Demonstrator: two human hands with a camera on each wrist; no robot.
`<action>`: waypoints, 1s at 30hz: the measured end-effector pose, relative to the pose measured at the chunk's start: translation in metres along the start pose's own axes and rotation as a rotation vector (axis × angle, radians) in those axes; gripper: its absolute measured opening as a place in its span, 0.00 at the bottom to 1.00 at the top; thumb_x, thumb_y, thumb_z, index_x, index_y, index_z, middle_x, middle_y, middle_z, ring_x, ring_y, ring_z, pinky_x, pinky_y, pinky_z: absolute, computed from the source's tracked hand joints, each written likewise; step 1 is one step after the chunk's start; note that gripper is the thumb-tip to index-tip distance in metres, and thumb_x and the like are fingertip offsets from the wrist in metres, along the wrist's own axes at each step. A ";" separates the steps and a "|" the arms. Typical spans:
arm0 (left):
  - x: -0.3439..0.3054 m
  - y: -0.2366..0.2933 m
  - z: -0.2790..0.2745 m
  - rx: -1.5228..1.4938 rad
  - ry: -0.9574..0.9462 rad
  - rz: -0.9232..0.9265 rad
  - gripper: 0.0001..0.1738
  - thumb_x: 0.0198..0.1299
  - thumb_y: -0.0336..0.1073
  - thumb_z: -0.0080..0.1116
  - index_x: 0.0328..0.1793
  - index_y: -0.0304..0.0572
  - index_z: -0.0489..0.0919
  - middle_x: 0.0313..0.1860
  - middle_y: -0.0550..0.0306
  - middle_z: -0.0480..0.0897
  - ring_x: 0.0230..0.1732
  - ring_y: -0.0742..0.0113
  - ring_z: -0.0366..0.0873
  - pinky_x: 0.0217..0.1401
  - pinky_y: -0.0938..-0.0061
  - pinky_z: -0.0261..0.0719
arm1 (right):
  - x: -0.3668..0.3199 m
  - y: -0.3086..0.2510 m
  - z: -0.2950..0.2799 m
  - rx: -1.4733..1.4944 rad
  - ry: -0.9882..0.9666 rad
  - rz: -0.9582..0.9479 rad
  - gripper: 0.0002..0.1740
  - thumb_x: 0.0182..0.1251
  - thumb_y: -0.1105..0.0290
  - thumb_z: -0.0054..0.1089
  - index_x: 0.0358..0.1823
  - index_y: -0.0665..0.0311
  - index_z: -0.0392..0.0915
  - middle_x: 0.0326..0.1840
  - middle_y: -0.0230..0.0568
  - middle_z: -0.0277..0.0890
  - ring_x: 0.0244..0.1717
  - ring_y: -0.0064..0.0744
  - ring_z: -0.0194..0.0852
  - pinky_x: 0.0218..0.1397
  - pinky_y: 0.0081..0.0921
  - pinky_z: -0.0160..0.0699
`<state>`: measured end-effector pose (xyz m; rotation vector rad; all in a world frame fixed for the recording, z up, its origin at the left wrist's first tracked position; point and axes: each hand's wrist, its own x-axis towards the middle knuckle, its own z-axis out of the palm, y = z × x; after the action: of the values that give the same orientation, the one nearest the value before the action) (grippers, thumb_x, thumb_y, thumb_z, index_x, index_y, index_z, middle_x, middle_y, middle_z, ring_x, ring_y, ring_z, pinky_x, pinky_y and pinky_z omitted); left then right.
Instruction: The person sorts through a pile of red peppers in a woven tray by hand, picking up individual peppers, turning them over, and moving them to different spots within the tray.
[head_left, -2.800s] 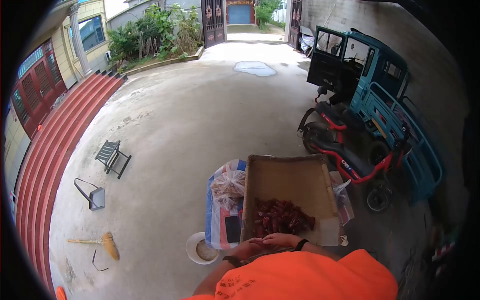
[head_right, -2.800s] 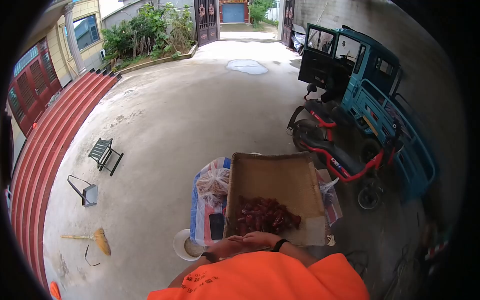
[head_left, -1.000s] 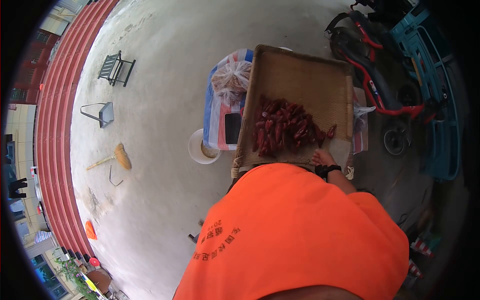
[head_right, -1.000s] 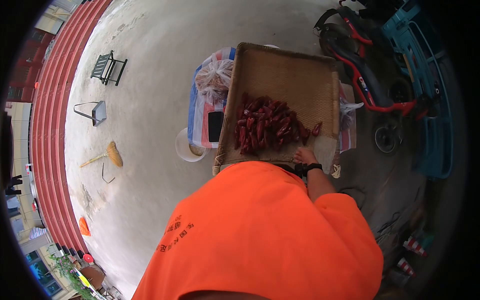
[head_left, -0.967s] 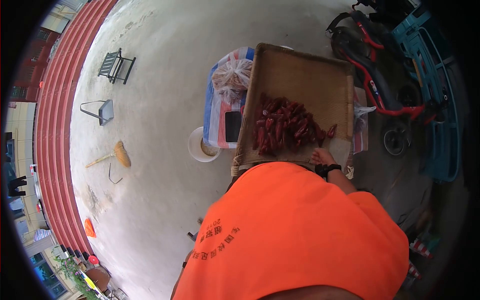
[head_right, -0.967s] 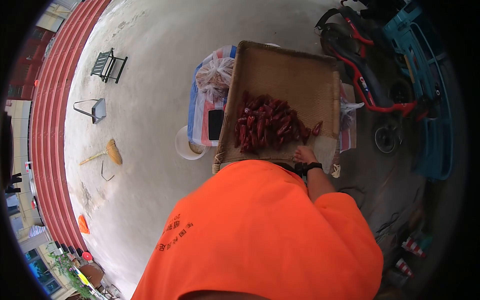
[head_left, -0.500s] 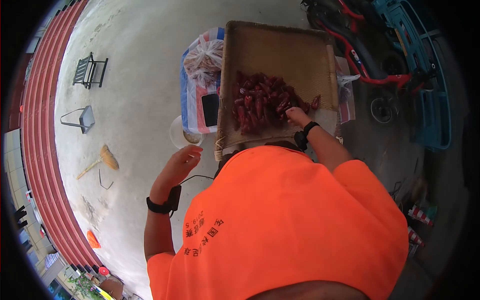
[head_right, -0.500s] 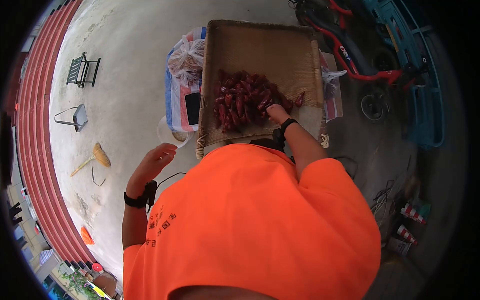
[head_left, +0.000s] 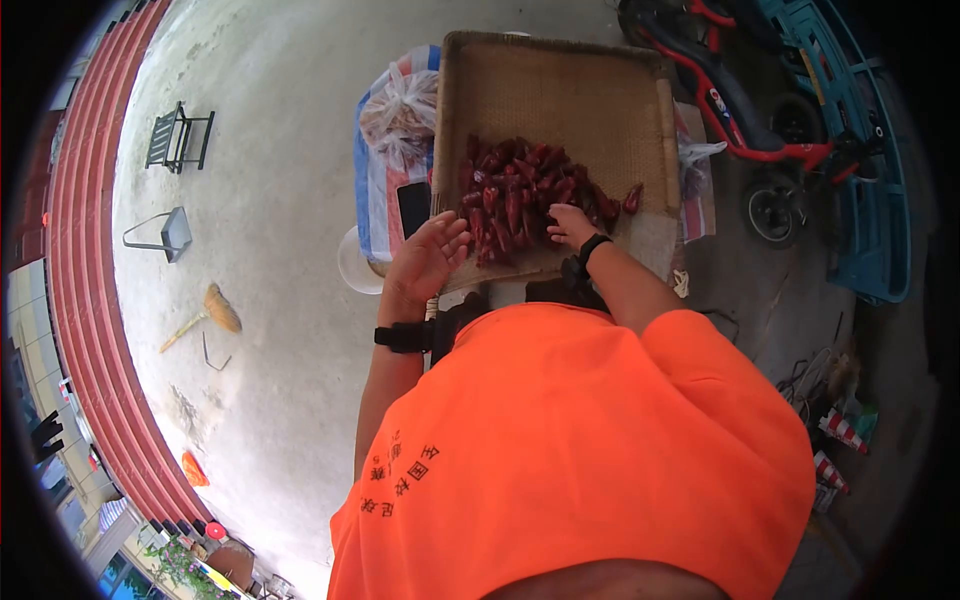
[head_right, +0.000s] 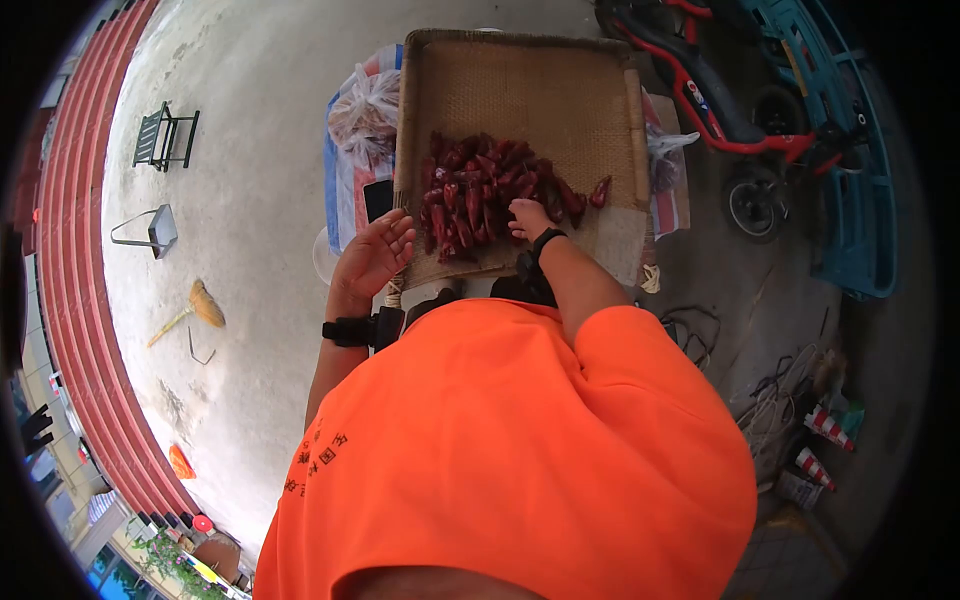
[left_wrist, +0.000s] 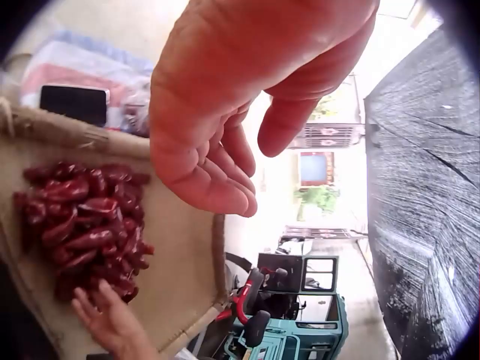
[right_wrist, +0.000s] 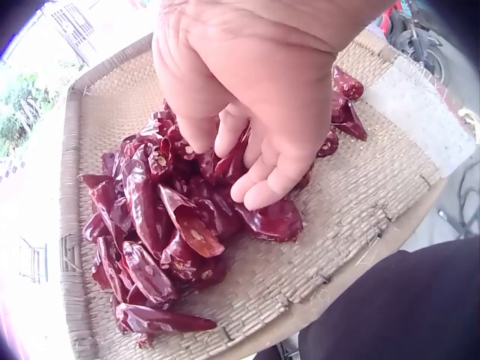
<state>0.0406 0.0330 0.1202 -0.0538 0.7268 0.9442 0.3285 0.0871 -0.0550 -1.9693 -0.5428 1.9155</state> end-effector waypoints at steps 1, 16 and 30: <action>0.002 -0.008 -0.007 -0.021 0.028 -0.020 0.12 0.60 0.33 0.47 0.50 0.39 0.71 0.42 0.53 0.78 0.42 0.62 0.76 0.44 0.71 0.76 | -0.003 -0.001 -0.002 0.083 0.004 -0.005 0.22 0.61 0.62 0.49 0.57 0.56 0.64 0.51 0.33 0.66 0.38 0.29 0.70 0.37 0.26 0.72; 0.034 -0.039 -0.034 0.072 0.131 -0.191 0.20 0.60 0.36 0.46 0.58 0.37 0.62 0.53 0.51 0.69 0.44 0.62 0.72 0.44 0.71 0.75 | -0.070 -0.009 -0.017 0.318 -0.225 -0.205 0.21 0.58 0.72 0.56 0.52 0.60 0.61 0.36 0.34 0.72 0.33 0.29 0.75 0.36 0.27 0.76; 0.033 -0.033 -0.040 0.200 0.131 -0.233 0.15 0.61 0.35 0.45 0.52 0.38 0.65 0.47 0.51 0.73 0.44 0.63 0.73 0.44 0.71 0.74 | -0.090 -0.006 0.024 0.240 -0.183 -0.263 0.18 0.59 0.69 0.53 0.49 0.60 0.60 0.40 0.37 0.71 0.32 0.28 0.76 0.33 0.24 0.76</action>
<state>0.0557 0.0227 0.0618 -0.0241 0.9120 0.6466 0.3031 0.0471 0.0250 -1.5053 -0.5592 1.9033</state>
